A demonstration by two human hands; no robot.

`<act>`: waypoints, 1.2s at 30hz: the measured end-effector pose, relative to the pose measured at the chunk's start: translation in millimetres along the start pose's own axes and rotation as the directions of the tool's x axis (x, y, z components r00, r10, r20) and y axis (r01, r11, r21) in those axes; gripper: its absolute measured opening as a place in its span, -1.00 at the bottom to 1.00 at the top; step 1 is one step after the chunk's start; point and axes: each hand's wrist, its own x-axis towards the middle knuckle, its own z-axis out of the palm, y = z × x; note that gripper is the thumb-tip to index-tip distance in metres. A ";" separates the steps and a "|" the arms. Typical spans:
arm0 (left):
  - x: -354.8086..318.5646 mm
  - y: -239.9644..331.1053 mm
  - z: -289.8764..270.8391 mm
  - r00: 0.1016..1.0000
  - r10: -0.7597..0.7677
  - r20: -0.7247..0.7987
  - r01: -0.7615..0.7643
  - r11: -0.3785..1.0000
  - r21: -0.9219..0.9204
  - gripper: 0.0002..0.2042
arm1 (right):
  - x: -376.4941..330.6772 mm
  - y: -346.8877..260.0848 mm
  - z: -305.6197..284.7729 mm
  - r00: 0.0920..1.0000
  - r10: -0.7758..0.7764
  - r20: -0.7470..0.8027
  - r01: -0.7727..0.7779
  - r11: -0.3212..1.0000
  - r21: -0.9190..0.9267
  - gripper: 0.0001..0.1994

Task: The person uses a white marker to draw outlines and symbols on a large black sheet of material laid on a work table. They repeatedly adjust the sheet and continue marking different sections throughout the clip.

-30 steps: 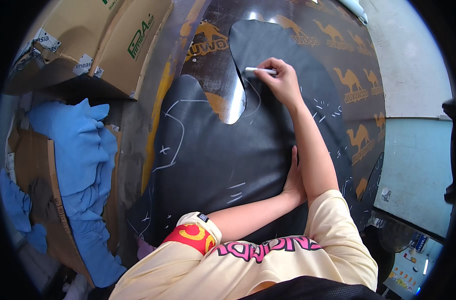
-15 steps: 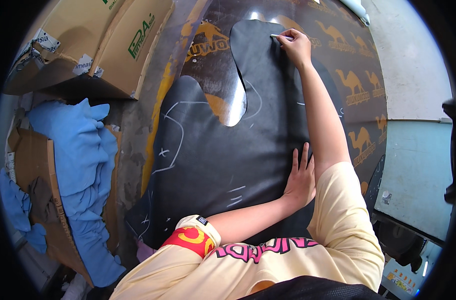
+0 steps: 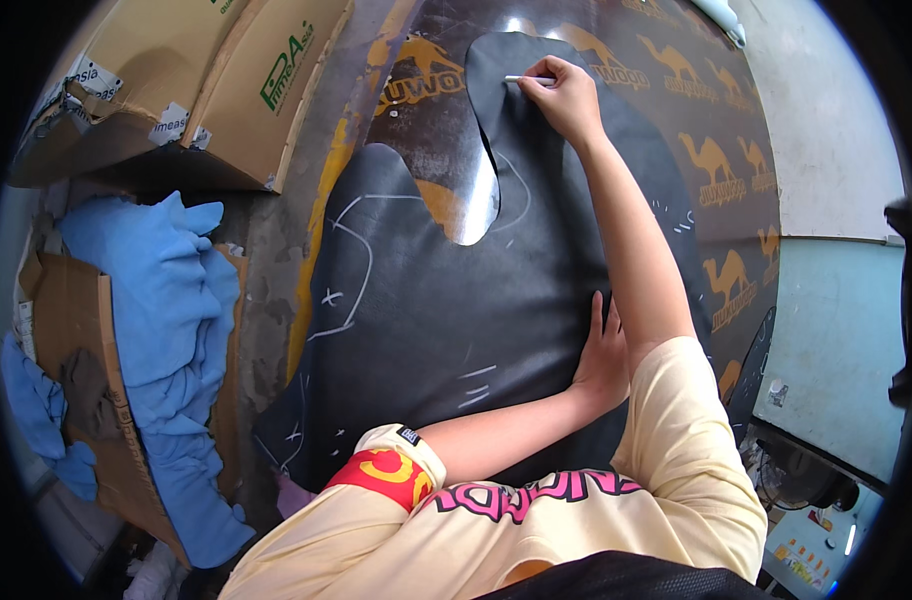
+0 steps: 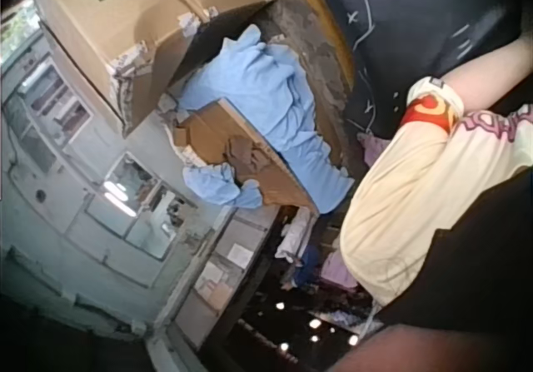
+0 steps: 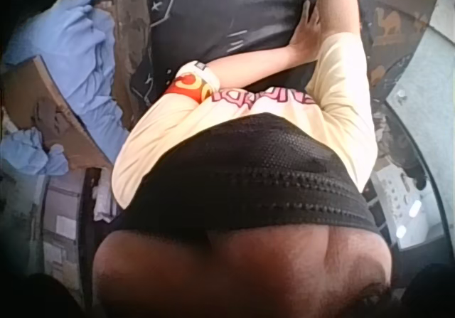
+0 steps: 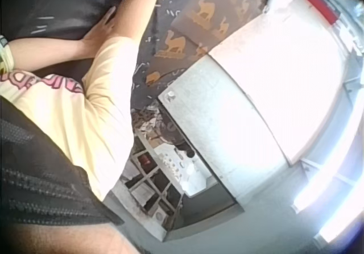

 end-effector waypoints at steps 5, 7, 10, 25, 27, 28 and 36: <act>-0.2 0.3 -2.2 0.998 -0.007 -0.060 0.001 0.995 -0.101 -0.30 | -9.7 0.6 -1.7 1.000 0.004 -0.007 -0.004 0.998 -0.065 -0.78; 1.3 0.8 -5.3 0.999 -0.030 0.035 0.029 0.999 0.013 -0.29 | -14.5 6.2 -15.0 0.998 0.042 0.045 -0.039 0.998 -0.050 -0.78; 2.2 2.7 -12.8 0.994 -0.047 0.095 0.035 0.992 0.122 -0.27 | -20.8 25.5 -32.8 0.985 0.172 -0.025 -0.153 0.927 0.342 -0.84; 2.5 -0.7 -11.3 0.992 -0.019 0.126 0.001 0.990 0.144 -0.24 | -8.6 95.2 -71.6 0.736 0.575 -0.356 -0.171 0.668 0.724 -0.90; 2.7 0.1 -13.6 0.984 -0.032 0.175 0.001 0.985 0.175 -0.24 | -22.6 99.9 -65.5 0.776 0.543 -0.323 -0.192 0.690 0.698 -0.90; 2.4 0.4 -14.3 0.982 -0.034 0.185 -0.002 0.982 0.191 -0.25 | -29.8 102.3 -63.0 0.807 0.504 -0.308 -0.183 0.709 0.681 -0.89; 2.6 4.4 -14.9 0.939 -0.052 0.340 -0.076 0.932 0.354 -0.28 | -50.8 53.5 -37.0 0.945 0.116 -0.306 -0.078 0.988 0.134 -0.81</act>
